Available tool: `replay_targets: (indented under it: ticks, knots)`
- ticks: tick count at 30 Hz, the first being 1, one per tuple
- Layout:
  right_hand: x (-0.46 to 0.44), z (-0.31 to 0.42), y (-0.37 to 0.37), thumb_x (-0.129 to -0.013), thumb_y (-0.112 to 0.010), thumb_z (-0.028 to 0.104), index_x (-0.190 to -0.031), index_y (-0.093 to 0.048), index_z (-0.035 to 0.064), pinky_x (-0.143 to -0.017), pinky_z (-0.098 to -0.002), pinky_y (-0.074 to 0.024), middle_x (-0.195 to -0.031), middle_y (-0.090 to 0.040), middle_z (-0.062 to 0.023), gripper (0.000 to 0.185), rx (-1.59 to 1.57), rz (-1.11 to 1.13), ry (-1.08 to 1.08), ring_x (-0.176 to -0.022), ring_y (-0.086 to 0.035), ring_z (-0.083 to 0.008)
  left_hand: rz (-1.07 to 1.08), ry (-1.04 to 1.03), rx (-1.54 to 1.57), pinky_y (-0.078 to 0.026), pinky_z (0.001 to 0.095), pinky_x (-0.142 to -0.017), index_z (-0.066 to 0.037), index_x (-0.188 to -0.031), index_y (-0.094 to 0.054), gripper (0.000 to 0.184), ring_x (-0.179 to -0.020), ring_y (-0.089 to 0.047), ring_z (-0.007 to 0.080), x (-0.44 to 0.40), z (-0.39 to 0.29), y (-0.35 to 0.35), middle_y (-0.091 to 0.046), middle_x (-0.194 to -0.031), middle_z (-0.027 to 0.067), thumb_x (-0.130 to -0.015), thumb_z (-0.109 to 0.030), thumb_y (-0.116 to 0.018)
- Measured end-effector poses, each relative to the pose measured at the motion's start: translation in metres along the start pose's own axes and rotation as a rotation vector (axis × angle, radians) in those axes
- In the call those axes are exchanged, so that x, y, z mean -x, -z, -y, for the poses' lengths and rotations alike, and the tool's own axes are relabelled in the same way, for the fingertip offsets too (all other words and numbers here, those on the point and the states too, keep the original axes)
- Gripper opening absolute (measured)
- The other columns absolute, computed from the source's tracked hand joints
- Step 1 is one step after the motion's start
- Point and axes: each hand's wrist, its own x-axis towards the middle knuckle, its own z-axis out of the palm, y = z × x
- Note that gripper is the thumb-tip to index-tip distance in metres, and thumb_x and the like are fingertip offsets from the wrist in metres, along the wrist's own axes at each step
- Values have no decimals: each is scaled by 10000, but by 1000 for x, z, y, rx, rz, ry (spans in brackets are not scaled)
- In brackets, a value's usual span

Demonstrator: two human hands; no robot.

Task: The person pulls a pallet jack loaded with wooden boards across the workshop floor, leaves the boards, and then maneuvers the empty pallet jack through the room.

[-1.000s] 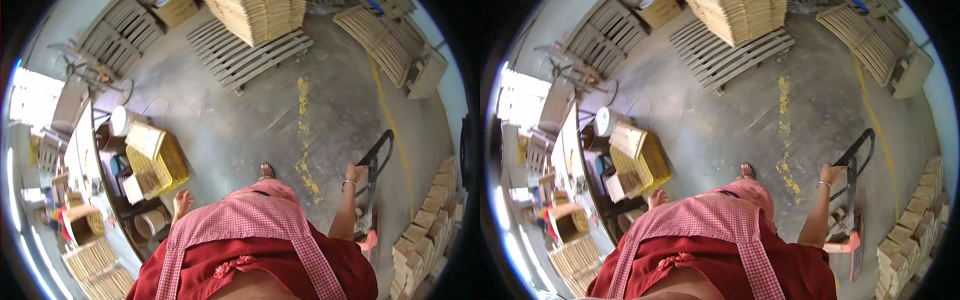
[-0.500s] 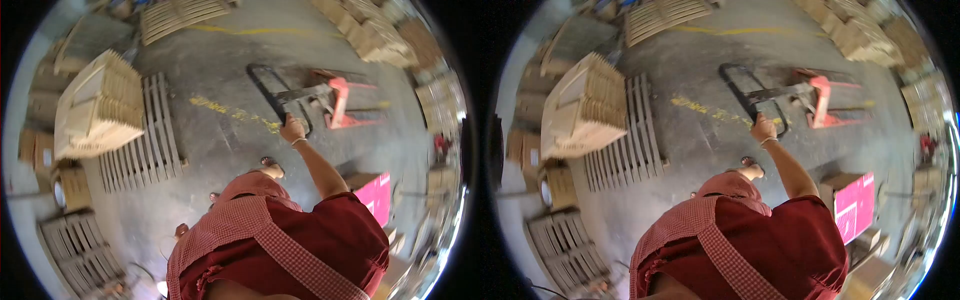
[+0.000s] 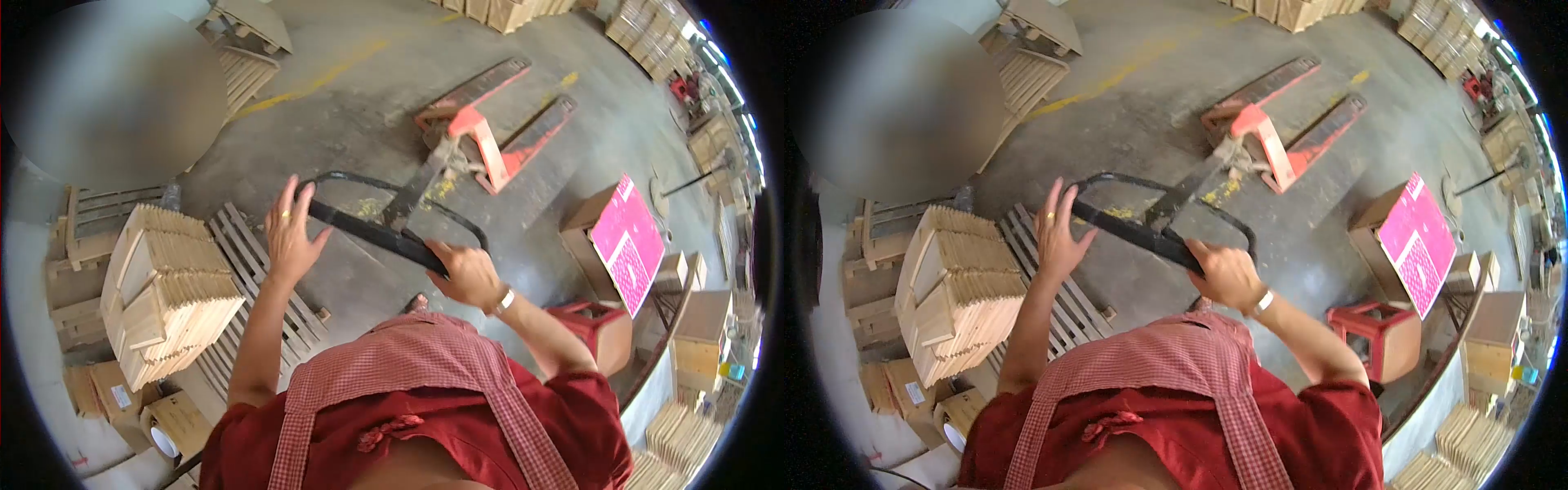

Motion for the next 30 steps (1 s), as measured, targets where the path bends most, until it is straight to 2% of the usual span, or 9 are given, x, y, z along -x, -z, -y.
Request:
replay_targets:
  ticks: [2,4,8,14,16,18,20,25,30]
  knots:
    - [12,10,31,-730,-724,222,-1142,-598,73,-653,-435,-528,-850,-660,-141,456,-52,-100,-22,-771,-655,-344,-59,-400,-175,-470,421,-893,-71,-1091,-586,435,-1146,-545,329,-44,-3,9,-561,-1203,136,-729,-181,-800]
    - [17,10,53,-666,-765,211,-984,-658,50,-674,-410,-537,-832,-652,-126,372,-78,-258,-2,-768,-660,-313,-112,-397,-54,-476,416,-774,-78,-921,-559,318,-955,-574,319,-60,10,-1,-562,-989,111,-740,-194,-794]
    - [15,-7,99,-586,-695,97,-837,-619,31,-649,-367,-512,-780,-623,-130,270,55,-545,-34,-694,-621,-327,-394,-468,175,-413,408,-504,-107,-629,-421,402,-532,-499,297,-120,-17,15,-431,-582,58,-767,-228,-779]
    - [-75,-66,189,-664,-621,-3,-846,-585,7,-616,-277,-449,-694,-551,-67,185,114,-1062,-176,-655,-515,-123,-457,-735,205,-444,347,-535,-78,-760,-546,231,-598,-585,259,-278,-46,17,-597,-704,74,-701,-132,-763]
    - [-108,-103,216,-726,-633,-5,-851,-588,6,-591,-265,-436,-658,-524,-70,133,129,-1057,-362,-642,-457,-94,-202,-574,259,-466,370,-566,-78,-811,-565,213,-657,-623,295,-324,-53,9,-623,-726,92,-674,-122,-723]
    - [-111,-117,229,-797,-697,54,-866,-594,-3,-623,-235,-426,-711,-530,-15,137,352,-1041,-227,-693,-452,-81,-537,-714,242,-461,420,-563,-87,-784,-565,175,-608,-592,333,-341,-55,-7,-579,-644,87,-682,-134,-699]
    - [-73,-94,202,-755,-698,3,-859,-596,-8,-675,-258,-449,-738,-567,-38,146,332,-1102,-401,-732,-489,-88,-429,-718,321,-478,420,-496,-130,-730,-539,190,-533,-593,276,-304,-51,1,-560,-606,53,-613,-128,-688]
    - [-21,-50,173,-778,-583,11,-854,-561,-17,-725,-315,-484,-786,-548,-16,84,429,-1113,-525,-732,-510,-147,-334,-919,601,-409,304,-473,-98,-741,-567,139,-519,-524,133,-298,-45,7,-509,-621,-1,-792,-168,-674]
    - [-31,27,129,-818,-649,-7,-763,-497,30,-634,-271,-389,-728,-408,7,166,557,-1249,-661,-686,-386,-130,-191,-1108,802,-434,309,-519,-99,-714,-526,128,-528,-539,132,-334,-23,6,-503,-587,1,-768,-161,-623]
